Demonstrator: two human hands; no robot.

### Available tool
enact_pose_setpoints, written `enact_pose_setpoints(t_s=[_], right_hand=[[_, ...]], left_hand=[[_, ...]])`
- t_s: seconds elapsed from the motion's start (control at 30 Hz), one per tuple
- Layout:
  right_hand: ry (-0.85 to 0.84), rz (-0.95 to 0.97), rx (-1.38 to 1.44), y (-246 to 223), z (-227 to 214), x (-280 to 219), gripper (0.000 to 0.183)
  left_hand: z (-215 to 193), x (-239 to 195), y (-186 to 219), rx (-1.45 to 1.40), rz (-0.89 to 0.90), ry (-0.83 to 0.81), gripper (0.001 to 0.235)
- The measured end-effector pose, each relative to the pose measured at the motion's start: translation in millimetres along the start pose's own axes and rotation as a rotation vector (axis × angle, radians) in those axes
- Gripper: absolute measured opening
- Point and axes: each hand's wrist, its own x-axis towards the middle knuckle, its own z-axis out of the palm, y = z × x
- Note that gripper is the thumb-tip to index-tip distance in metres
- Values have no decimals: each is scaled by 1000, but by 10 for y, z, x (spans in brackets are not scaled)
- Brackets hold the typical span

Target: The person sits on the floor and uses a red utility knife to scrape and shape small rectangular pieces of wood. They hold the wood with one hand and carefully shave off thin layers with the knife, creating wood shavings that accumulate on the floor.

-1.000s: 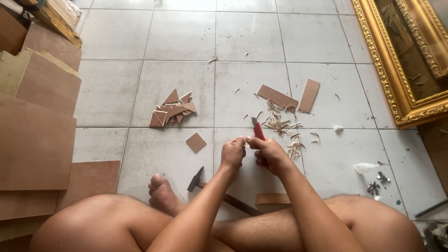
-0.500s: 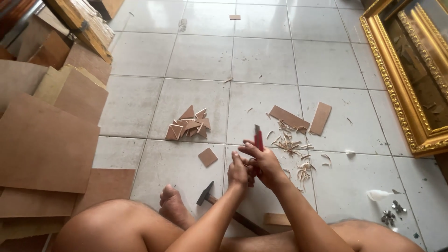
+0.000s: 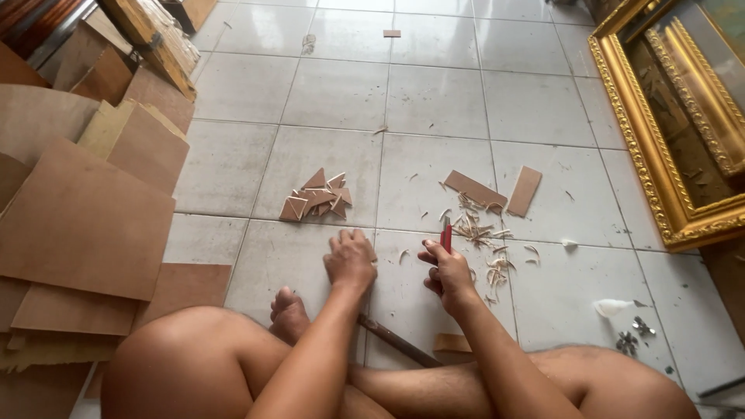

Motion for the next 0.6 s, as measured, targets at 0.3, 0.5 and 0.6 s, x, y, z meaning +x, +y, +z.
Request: enact_pose_setpoints(t_s=[0.3,0.5,0.6], right_hand=[[-414,270,305,134,327,28,55],[-94,-108,494,110,-277,849,58],[81,-219,271,-123,-448,733,47]], left_hand=[[-325,-218,105,-99,-140,229,61],[-139,-101,229,-134,119,127,51],[281,-64,473,-132,436,72,50]])
